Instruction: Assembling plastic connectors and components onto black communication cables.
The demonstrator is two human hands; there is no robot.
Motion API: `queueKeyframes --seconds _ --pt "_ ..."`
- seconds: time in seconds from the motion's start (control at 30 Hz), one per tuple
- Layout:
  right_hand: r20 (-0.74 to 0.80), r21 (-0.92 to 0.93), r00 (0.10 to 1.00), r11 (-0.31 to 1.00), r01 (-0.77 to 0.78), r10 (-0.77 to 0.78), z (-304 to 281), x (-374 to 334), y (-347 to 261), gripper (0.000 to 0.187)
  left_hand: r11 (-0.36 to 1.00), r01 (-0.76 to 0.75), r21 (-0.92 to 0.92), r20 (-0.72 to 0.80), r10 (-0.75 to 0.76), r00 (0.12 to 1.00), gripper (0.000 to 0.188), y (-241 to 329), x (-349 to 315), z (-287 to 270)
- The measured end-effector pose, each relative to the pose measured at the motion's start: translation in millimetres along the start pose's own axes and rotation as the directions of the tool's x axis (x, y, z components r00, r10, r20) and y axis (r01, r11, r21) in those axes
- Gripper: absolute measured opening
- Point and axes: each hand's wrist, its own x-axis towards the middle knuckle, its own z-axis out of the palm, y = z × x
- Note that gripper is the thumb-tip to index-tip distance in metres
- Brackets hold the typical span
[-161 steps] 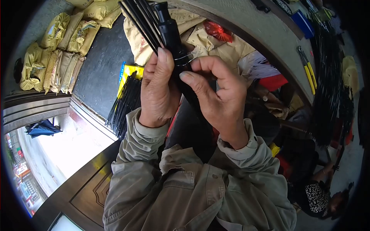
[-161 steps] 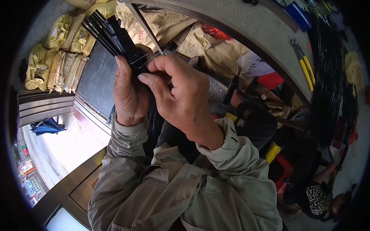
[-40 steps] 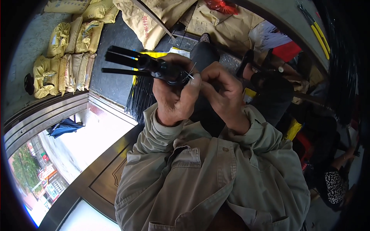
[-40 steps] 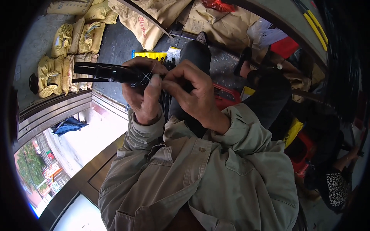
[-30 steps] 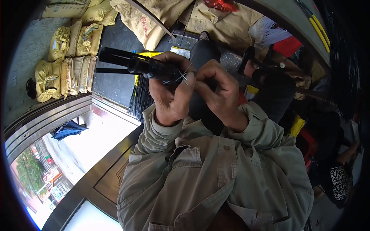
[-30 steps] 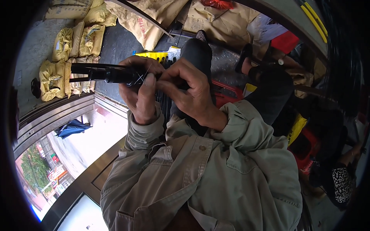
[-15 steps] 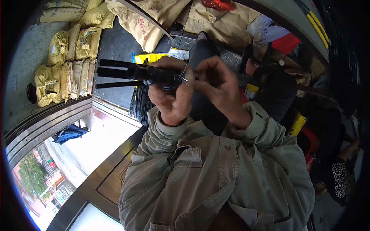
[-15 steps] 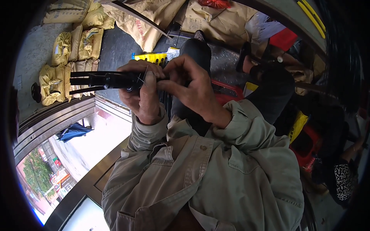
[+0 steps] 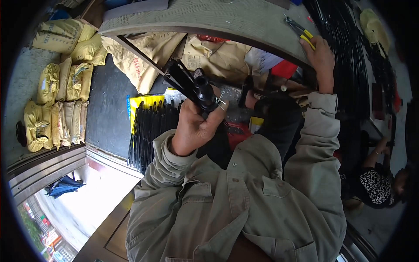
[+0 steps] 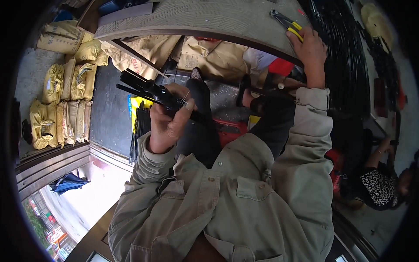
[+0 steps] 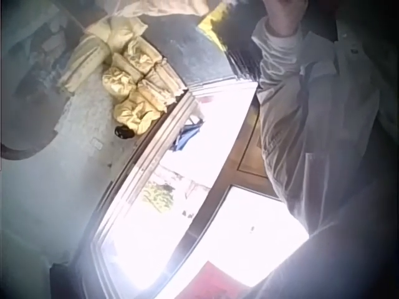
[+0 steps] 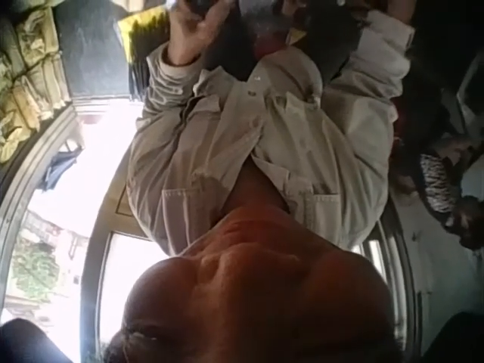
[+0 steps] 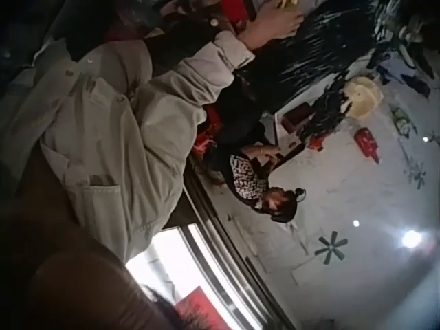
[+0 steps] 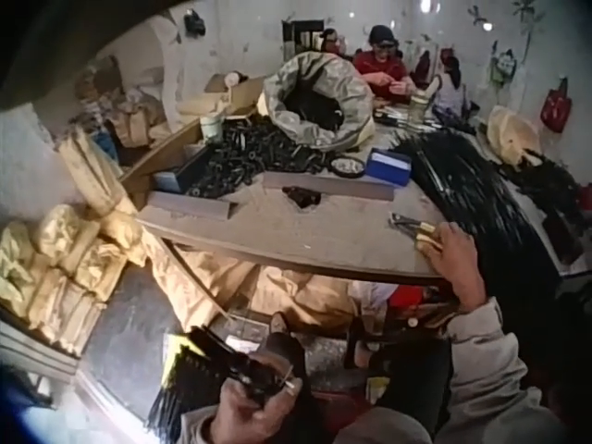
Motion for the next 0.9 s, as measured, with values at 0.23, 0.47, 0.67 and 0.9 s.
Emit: queueKeyframes --seconds 0.23,0.47,0.67,0.9 --pt "-0.124 -0.166 0.921 0.923 0.348 -0.37 13 7 17 0.033 0.98 -0.083 0.182 0.036 0.078 0.996 0.015 0 -5 -3" --pt "0.179 0.795 0.961 0.544 -0.268 0.213 -43 -34 -34 0.022 0.983 -0.097 0.158 -0.025 0.102 0.994 0.017 5 -7 -4" --pt "0.068 0.968 0.894 0.246 0.049 -0.444 -109 -113 -112 0.012 0.989 -0.133 0.066 0.013 0.133 0.991 0.017 9 -9 2" --pt "0.058 0.996 0.96 0.077 -0.038 -0.274 -129 -121 -156 0.02 0.956 -0.228 0.185 -0.147 0.256 0.955 0.024 11 -21 13"
